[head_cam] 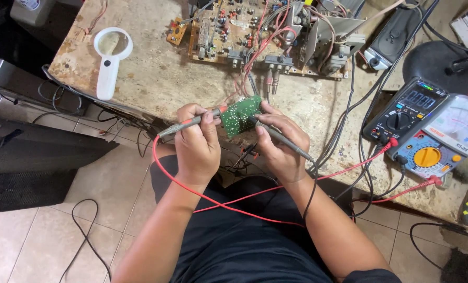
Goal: Repairing a circuit board from a CRT television using a multimeter, soldering iron, and wire strippers.
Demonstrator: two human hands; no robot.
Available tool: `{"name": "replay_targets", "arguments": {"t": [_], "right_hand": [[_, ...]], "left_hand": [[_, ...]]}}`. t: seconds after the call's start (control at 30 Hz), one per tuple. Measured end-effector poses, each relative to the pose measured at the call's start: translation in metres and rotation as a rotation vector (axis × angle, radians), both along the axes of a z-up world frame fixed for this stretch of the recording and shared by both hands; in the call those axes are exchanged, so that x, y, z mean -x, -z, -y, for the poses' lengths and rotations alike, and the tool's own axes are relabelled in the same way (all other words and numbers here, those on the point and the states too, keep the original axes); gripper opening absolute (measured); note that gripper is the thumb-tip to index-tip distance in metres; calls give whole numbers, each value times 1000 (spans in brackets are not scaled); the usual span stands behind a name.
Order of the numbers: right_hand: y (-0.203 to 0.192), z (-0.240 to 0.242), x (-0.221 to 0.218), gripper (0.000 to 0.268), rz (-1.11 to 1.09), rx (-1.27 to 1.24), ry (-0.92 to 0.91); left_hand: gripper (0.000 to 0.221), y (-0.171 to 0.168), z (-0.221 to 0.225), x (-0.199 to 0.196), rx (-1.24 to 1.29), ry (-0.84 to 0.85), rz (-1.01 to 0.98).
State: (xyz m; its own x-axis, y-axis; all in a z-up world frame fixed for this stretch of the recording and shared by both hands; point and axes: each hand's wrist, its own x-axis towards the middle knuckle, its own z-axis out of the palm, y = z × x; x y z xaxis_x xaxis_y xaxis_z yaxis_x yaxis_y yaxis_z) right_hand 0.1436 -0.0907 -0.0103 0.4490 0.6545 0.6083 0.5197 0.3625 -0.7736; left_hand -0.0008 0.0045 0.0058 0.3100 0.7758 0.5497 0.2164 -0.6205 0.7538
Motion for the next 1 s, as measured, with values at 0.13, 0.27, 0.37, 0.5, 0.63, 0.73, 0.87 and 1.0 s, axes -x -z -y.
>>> {"name": "replay_targets", "arguments": {"t": [0.13,0.27,0.37,0.5,0.63,0.73,0.87,1.0], "right_hand": [[0,-1,0,14,3,-3,3],[-3,-1,3,16,-10,11,19],[-4,-1,4,16,-4,18,31],[-4,-2,3,17,4,18,33],[-2,-1,2,18,6,27,33],[-2,-1,2,18,4,25,29],[-1,-2,3,18,2,10,35],[-1,-2,2,20,13,6,39]], "left_hand": [[13,1,-1,1,-11,4,-6],[13,4,-1,1,-11,14,-10],[13,4,-1,0,-12,13,-10],[13,3,-2,1,-24,11,-14],[13,1,-1,1,-9,22,4],[13,2,0,0,-2,25,14],[13,3,0,0,2,19,16],[14,3,0,-1,4,17,25]]}}
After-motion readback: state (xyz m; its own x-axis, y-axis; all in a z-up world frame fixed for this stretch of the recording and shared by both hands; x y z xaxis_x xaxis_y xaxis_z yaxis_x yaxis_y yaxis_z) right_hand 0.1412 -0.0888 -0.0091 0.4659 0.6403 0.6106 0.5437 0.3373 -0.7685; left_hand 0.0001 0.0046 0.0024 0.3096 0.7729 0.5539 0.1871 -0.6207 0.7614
